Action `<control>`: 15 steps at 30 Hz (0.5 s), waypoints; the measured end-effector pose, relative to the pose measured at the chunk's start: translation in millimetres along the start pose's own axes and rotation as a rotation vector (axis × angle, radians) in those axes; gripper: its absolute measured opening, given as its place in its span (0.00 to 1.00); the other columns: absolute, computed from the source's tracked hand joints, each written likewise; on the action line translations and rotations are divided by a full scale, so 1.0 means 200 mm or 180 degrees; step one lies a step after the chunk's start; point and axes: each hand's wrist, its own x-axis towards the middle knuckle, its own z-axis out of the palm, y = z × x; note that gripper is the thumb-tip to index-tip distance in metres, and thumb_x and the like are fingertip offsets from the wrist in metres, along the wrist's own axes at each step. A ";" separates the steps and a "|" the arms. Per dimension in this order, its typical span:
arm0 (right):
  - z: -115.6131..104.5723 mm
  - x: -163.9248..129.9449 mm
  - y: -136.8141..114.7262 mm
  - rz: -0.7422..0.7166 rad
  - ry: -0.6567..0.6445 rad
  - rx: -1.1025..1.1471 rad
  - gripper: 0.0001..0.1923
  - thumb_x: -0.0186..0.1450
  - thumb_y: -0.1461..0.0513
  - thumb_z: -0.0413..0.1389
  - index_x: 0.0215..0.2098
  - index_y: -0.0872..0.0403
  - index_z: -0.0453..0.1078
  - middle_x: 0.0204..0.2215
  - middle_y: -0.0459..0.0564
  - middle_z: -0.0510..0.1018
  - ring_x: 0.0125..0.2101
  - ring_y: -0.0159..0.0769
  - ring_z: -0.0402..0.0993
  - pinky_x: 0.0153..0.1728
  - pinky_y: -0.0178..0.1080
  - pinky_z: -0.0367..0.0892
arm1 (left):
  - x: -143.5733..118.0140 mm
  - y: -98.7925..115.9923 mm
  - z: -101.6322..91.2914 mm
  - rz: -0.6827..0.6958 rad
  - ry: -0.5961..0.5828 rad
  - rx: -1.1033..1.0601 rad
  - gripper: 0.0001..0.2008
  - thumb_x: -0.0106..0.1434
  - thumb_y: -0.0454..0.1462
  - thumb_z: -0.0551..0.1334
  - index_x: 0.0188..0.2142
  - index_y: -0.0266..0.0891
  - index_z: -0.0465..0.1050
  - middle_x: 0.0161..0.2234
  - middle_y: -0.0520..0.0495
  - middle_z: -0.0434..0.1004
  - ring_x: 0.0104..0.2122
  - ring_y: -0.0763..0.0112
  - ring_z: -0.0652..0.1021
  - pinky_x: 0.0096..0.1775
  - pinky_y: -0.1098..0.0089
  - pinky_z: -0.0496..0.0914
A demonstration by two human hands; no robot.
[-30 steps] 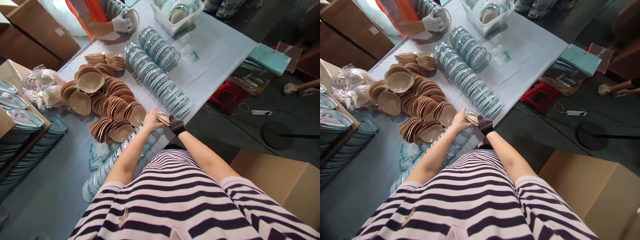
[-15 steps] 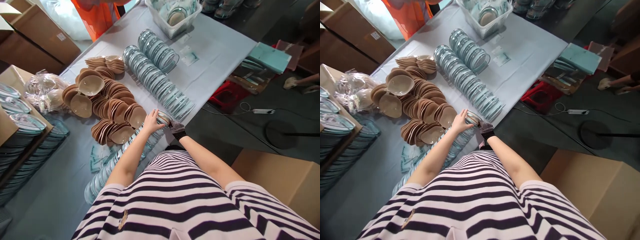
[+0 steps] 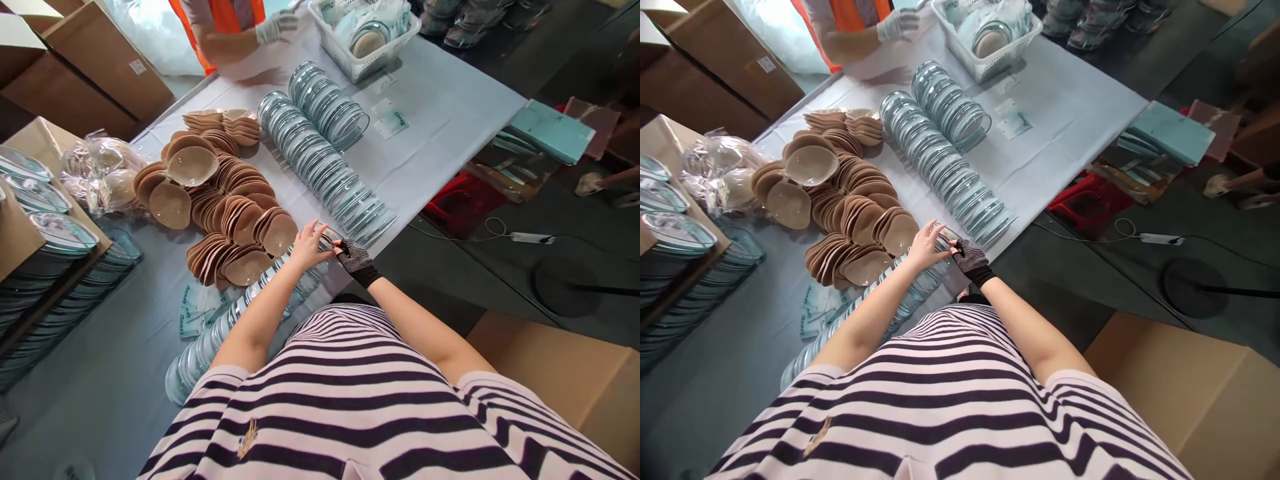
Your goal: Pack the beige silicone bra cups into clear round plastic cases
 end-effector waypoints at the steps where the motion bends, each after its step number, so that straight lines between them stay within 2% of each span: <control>1: 0.00 0.01 -0.03 -0.0100 -0.0125 -0.0290 0.15 0.69 0.59 0.48 0.47 0.54 0.73 0.48 0.54 0.80 0.47 0.40 0.76 0.48 0.41 0.70 | -0.01 0.00 0.00 0.0124 0.0062 -0.0001 0.34 0.58 0.48 0.68 0.62 0.47 0.62 0.67 0.40 0.56 0.66 0.53 0.60 0.63 0.54 0.58; 3: -0.02 0.03 -0.07 -0.0040 -0.0545 -0.0850 0.18 0.71 0.58 0.45 0.46 0.55 0.75 0.45 0.56 0.81 0.44 0.41 0.77 0.45 0.40 0.69 | -0.02 0.00 0.00 0.0333 0.0138 0.0010 0.25 0.59 0.46 0.67 0.55 0.47 0.69 0.62 0.42 0.64 0.62 0.56 0.64 0.62 0.56 0.59; 6: -0.06 0.04 -0.12 0.0181 -0.0925 -0.1537 0.24 0.73 0.54 0.41 0.41 0.56 0.77 0.39 0.58 0.82 0.39 0.43 0.78 0.40 0.39 0.68 | -0.01 -0.01 0.01 0.0478 0.0147 0.0015 0.19 0.60 0.47 0.66 0.48 0.44 0.73 0.56 0.42 0.69 0.57 0.56 0.68 0.60 0.56 0.61; 8: -0.08 0.04 -0.12 0.0056 -0.0720 -0.1766 0.25 0.72 0.53 0.41 0.41 0.56 0.77 0.39 0.60 0.82 0.41 0.44 0.77 0.43 0.40 0.67 | 0.01 -0.01 0.00 0.0534 0.0123 -0.0004 0.17 0.61 0.47 0.66 0.46 0.43 0.74 0.53 0.42 0.72 0.56 0.56 0.69 0.59 0.55 0.62; 10: -0.09 0.05 -0.11 -0.0312 -0.0204 -0.1777 0.23 0.71 0.53 0.43 0.47 0.57 0.75 0.47 0.62 0.79 0.48 0.47 0.74 0.50 0.43 0.65 | 0.02 0.00 0.00 0.0563 0.0093 -0.0026 0.14 0.61 0.45 0.66 0.44 0.43 0.75 0.50 0.43 0.74 0.54 0.57 0.70 0.58 0.56 0.63; 12: -0.07 0.07 -0.08 -0.0582 0.0231 -0.1483 0.25 0.70 0.53 0.43 0.56 0.59 0.69 0.54 0.64 0.74 0.55 0.48 0.69 0.55 0.46 0.63 | 0.01 0.03 0.00 0.0553 0.0030 -0.0041 0.11 0.61 0.43 0.66 0.41 0.43 0.77 0.46 0.44 0.76 0.52 0.58 0.71 0.56 0.57 0.64; 15: 0.00 0.11 -0.02 -0.0422 0.0222 -0.0854 0.29 0.69 0.54 0.39 0.61 0.60 0.62 0.57 0.65 0.72 0.56 0.47 0.69 0.53 0.46 0.66 | 0.04 0.09 -0.02 0.0502 -0.0052 0.0060 0.09 0.61 0.42 0.64 0.38 0.41 0.79 0.43 0.42 0.78 0.49 0.56 0.73 0.53 0.56 0.64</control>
